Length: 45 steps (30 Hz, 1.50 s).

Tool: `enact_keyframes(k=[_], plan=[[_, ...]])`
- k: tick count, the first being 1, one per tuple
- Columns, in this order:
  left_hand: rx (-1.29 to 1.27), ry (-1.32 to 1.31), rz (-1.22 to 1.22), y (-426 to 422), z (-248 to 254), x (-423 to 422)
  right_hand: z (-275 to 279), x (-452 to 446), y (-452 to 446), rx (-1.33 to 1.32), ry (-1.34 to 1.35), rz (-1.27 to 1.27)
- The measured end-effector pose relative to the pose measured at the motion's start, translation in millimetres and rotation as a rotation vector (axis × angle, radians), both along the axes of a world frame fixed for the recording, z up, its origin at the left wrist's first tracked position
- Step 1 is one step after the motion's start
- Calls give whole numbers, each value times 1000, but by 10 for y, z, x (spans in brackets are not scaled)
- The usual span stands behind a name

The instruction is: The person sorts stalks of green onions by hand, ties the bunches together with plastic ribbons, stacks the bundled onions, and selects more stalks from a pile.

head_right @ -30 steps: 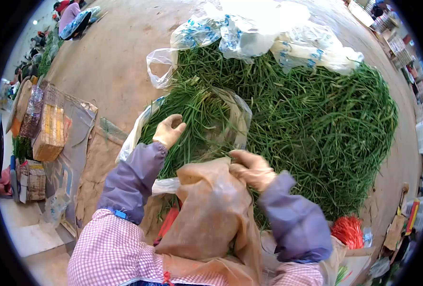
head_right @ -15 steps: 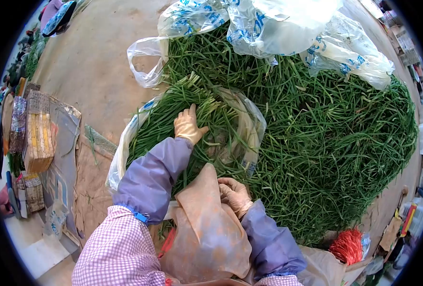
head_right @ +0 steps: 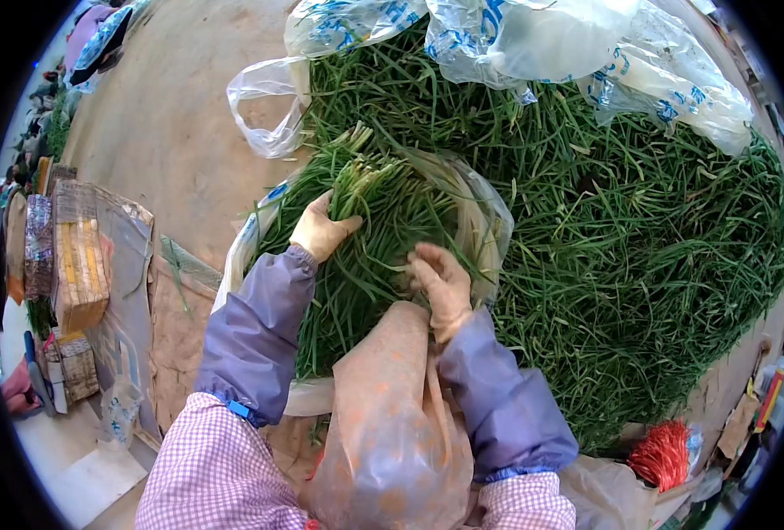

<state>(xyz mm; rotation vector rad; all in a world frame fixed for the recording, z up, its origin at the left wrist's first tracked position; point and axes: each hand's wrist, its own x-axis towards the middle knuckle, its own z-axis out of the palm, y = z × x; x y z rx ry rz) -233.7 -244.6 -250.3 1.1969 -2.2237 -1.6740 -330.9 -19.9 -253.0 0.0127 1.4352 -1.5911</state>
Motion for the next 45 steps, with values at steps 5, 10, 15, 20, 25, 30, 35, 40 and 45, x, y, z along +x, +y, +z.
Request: enact_keyframes(k=[5,10,15,20,25,30,35,40,45], plan=[[-96,118,102,180,-68,132,10,96,-624,-161,119,11],[-756,1,-27,875,21,149,250,391,-802,-359,-67,-289],[-701,-68,-230,1275,-36,309,13,468,-413,-152,126,-423],[-668,-25,-360,1383,108,461,298,56,170,-412,-125,-643],[-607,-34,-436,1330,524,421,1097,-532,775,-621,71,-645],[-605,-1,-743,1273,1441,270,1794,-842,1383,-796,145,-685],[-234,331,-719,992,2515,102,2498,-816,2008,-1018,284,-555],[-216,649,-973,1513,3684,-372,3153,-461,2296,-1226,271,-392],[424,365,-1229,2640,3749,-421,3372,-82,2595,-1377,120,-326]])
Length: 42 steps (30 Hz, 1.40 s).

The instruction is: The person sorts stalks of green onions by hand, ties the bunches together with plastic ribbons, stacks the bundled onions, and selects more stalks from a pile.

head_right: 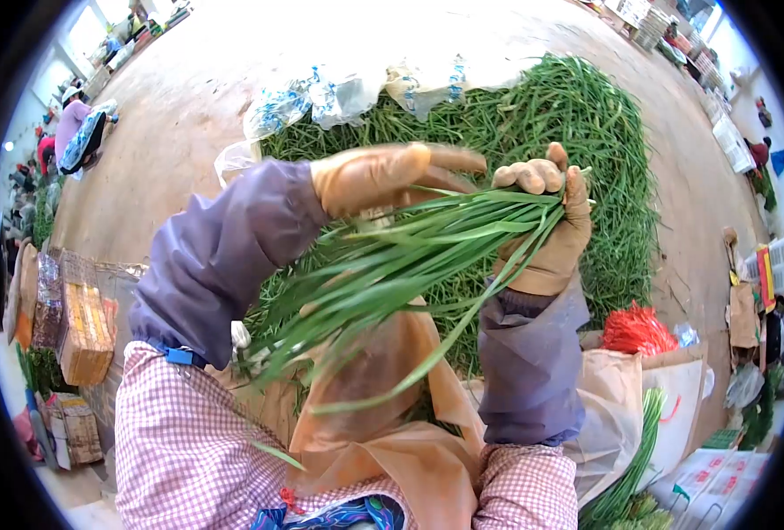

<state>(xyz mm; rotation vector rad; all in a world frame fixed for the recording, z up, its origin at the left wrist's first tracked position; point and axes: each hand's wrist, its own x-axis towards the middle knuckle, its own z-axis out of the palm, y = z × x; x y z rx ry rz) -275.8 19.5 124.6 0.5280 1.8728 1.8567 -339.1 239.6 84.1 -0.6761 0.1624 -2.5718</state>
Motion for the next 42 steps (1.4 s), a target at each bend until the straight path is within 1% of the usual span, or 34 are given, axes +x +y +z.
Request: enact_keyframes(k=[1,2,4,5,8,10,11,12,14,15,16,18,19,20,21,22,23,24,25,26,27,28,30,31,34,35,36,38,39,40,41,42], plan=[[95,-125,-88,136,-178,54,-36,46,101,-17,-6,11],[228,-234,-121,317,-315,165,-110,74,211,-34,-16,17],[466,-380,-259,550,-736,463,-315,113,439,-63,-42,39],[502,-377,-228,646,-1039,623,-413,141,529,-61,-53,45],[487,-269,-252,874,-817,890,-705,243,693,-78,-97,62],[563,-621,-171,1084,-962,1238,-807,341,742,-65,-148,34],[532,-771,-135,1114,-915,1294,-861,369,755,-71,-157,43],[473,-750,-110,1157,-817,1352,-836,415,753,-49,-169,68],[291,-756,-53,1180,-742,1432,-774,573,778,134,-269,-8],[208,-755,3,1173,-685,1459,-816,590,758,87,-192,78],[202,-733,42,1143,-689,1485,-803,651,818,285,-260,31],[191,-686,117,1051,-703,1536,-873,775,903,426,-199,27],[140,-645,163,1021,-672,1563,-976,840,891,408,-198,80],[36,-602,214,1005,-627,1582,-1064,902,880,391,-196,135],[-67,-560,267,985,-572,1607,-1027,989,813,411,-146,163],[-170,-521,322,965,-514,1638,-1015,1065,733,548,-140,157],[-232,-479,352,945,-456,1661,-958,1208,722,618,-225,161],[-310,-294,386,906,-512,1684,-763,1335,665,688,-309,166],[-388,-107,417,855,-613,1706,-860,1329,640,700,-286,198],[-359,-123,427,812,-630,1730,-1021,1290,629,711,-261,230],[-329,-140,437,769,-648,1754,-1046,1261,599,722,-235,262],[-300,-157,447,726,-667,1778,-1043,1235,610,808,-207,326],[-75,-482,411,640,-585,1803,-986,1213,630,980,-146,457],[-59,-568,393,608,-536,1806,-1029,1265,564,1036,-144,388],[91,-764,329,389,-625,1926,-1089,1190,695,1151,-259,430],[135,-798,334,336,-662,1958,-1203,1083,820,1106,-244,451],[196,-827,323,281,-714,2001,-1269,1055,959,853,-300,320],[323,-879,311,191,-812,2098,-1373,820,1200,619,-378,-29],[316,-897,287,200,-832,2117,-1205,759,1245,647,-421,-251],[325,-912,270,196,-841,2140,-1174,585,1366,505,-503,-313],[336,-926,248,204,-854,2151,-1356,356,1617,368,-470,-284],[349,-937,224,213,-872,2147,-1691,56,1945,361,-314,-201]])
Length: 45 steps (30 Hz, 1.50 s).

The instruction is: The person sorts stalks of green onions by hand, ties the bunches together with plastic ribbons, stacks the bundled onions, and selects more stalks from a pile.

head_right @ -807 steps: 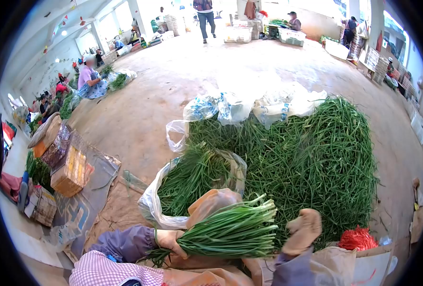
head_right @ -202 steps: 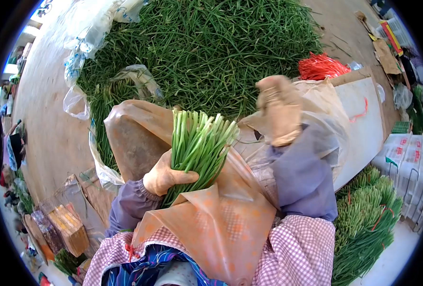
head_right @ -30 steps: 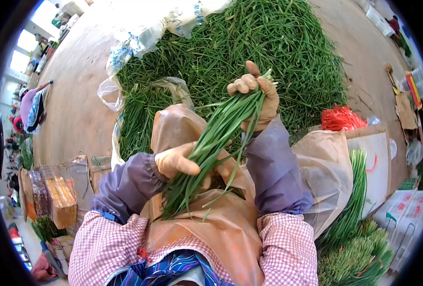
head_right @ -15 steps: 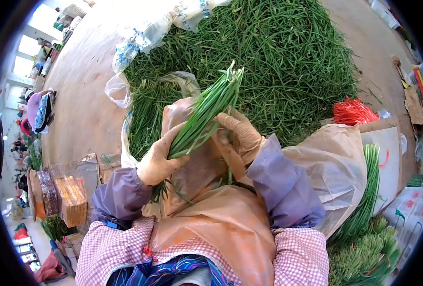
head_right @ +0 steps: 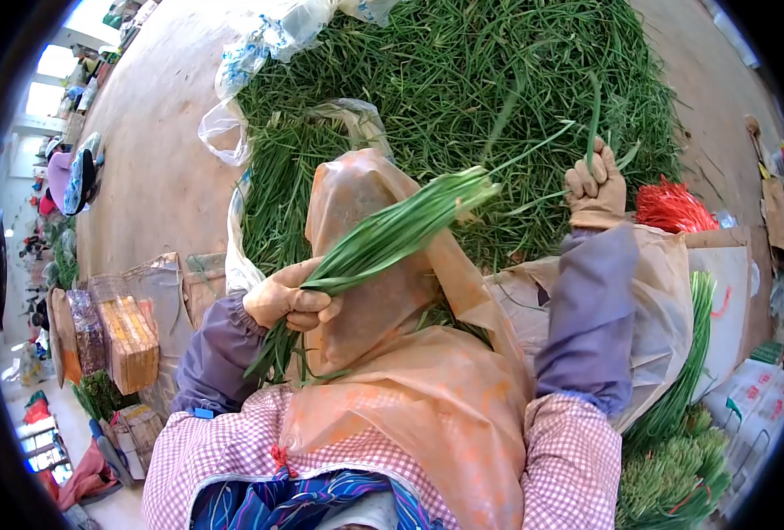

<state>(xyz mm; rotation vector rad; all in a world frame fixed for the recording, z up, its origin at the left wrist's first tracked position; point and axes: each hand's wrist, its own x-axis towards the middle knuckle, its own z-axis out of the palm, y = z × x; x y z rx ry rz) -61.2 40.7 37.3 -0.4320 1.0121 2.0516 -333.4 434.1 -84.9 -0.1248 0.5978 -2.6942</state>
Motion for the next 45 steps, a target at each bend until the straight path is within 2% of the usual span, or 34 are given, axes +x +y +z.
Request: enact_keyframes(k=[2,3,4,5,6,7,8,9,10,12,14,16,17,19,21,22,24,26,27,30,33,36,38,39,40,42,44,45], plan=[[-9,-24,9,8,6,4,255,44,-55,1006,-169,-124],[-11,-33,14,12,0,20,-74,-72,69,1299,-27,28],[-12,-44,20,17,-7,31,213,274,-99,1749,396,12],[-2,-42,26,23,-2,30,819,571,-458,2376,507,92],[5,-41,33,35,17,26,935,731,-546,2234,720,-60],[11,-43,43,40,29,29,959,908,-642,1657,1030,-228],[-7,-45,32,48,32,38,1120,1106,-874,1393,1017,-89],[-25,-45,15,54,31,19,1188,1227,-1048,1349,1356,-104],[-41,-38,-7,62,30,-6,1276,1444,-1224,1504,1489,24],[-45,-45,-5,73,42,-9,975,1619,-1489,1441,1652,-196],[-46,-35,-13,41,42,10,803,1498,-1521,1300,1670,-338],[-44,-13,-30,-8,19,77,751,1478,-1539,1010,1210,-331],[-26,5,-5,-33,19,117,771,1529,-1529,934,780,-293],[-9,41,-13,-81,-40,175,1109,1188,-1323,701,165,-277],[-11,65,-30,-105,-97,186,1015,703,-922,830,84,-317],[-1,63,-29,-109,-116,200,881,521,-759,1117,128,-397],[14,66,-27,-116,-162,200,681,361,-603,1139,235,-259],[27,62,-40,-135,-204,188,1001,526,-842,1155,233,134],[31,59,-51,-138,-214,183,998,533,-903,1117,341,380],[-11,38,-67,-133,-178,143,934,569,-1263,1064,378,702],[-54,46,-68,-113,-116,121,640,582,-1383,1017,435,377],[-44,22,-55,-130,-129,137,536,594,-1298,1336,765,-173],[-83,37,-86,-129,-131,119,449,353,-1062,1157,220,-196],[-102,45,-102,-128,-125,104,450,254,-920,1136,249,-162],[-102,45,-106,-124,-117,86,600,319,-944,1101,392,-115],[-107,42,-122,-119,-99,60,978,538,-1040,1166,693,296],[-105,65,-135,-116,-106,43,1221,738,-1226,1287,963,520],[-103,76,-140,-115,-115,39,1069,725,-1288,1329,1324,446]])
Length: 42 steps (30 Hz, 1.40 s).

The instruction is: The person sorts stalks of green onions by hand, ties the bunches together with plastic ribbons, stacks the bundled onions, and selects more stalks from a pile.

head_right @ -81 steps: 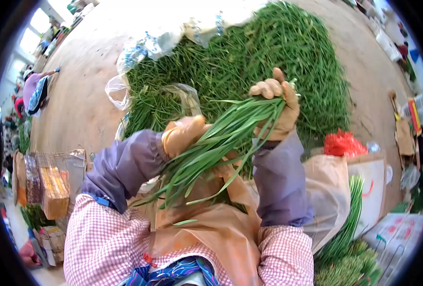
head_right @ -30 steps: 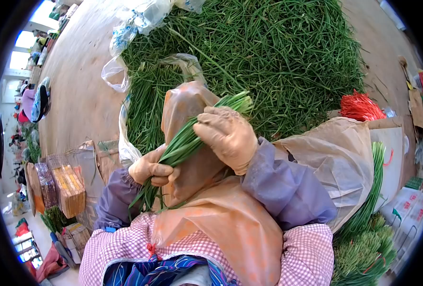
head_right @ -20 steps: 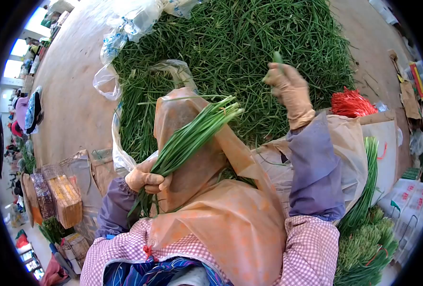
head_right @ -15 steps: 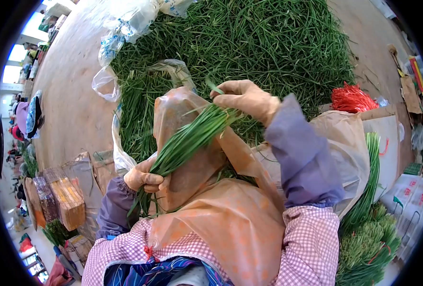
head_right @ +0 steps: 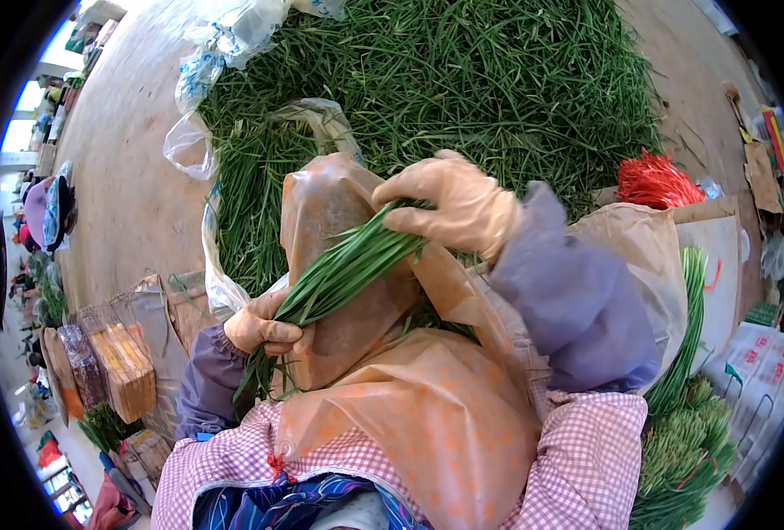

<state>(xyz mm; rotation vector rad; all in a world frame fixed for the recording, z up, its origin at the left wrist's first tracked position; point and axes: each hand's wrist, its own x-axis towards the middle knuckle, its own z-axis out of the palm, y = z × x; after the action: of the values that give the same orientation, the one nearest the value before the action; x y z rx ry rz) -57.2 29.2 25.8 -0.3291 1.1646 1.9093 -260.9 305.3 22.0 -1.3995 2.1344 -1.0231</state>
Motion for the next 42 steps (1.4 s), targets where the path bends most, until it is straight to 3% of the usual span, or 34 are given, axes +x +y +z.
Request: enact_keyframes(k=[1,3,6,7,9,10,11,12,14,15,17,19,22,25,26,27,30,33,36,39,41,42], plan=[[1,-7,4,2,-5,5,-88,39,-59,-77,6,-27],[-2,-28,13,-10,-5,31,-265,112,-123,-307,-320,-179],[46,-36,59,-8,-29,73,-222,72,-58,-478,-685,-720],[92,-52,80,-5,-54,88,-359,-67,23,-708,-679,-815],[184,-78,125,-14,-126,122,-578,-356,427,-895,-908,-936],[210,-84,136,-21,-167,140,-695,-445,664,-661,-787,-990],[236,-90,148,-24,-212,163,-811,-512,839,-230,-633,-1102],[261,-98,161,-23,-232,174,-1015,-444,951,-89,39,-1055],[299,-109,194,-2,-240,179,-877,-17,871,-78,297,-986],[319,-118,211,13,-245,186,-484,274,628,-208,-109,-1013],[325,-124,222,54,-253,193,-110,597,492,-283,-877,-739],[323,-128,228,64,-243,180,131,770,127,-86,-814,-733],[349,-125,253,99,-237,197,-189,819,-151,-332,-933,-776],[429,-124,279,76,-313,257,-266,706,-85,-230,-595,-772],[450,-131,293,80,-334,276,-344,645,-1,-246,-784,-779],[465,-136,302,82,-345,286,-263,625,55,-191,-808,-839],[500,-146,323,101,-389,311,19,820,32,-174,-155,-763],[493,-148,309,110,-385,272,-8,819,-92,-189,17,-674],[505,-160,325,140,-344,268,-483,620,-253,-396,117,-678],[554,-151,347,115,-396,295,-214,479,-41,-627,-772,-923],[583,-133,355,126,-414,315,-437,165,276,-944,-793,-1088],[584,-136,351,128,-422,322,-405,118,408,-856,-749,-1187]])
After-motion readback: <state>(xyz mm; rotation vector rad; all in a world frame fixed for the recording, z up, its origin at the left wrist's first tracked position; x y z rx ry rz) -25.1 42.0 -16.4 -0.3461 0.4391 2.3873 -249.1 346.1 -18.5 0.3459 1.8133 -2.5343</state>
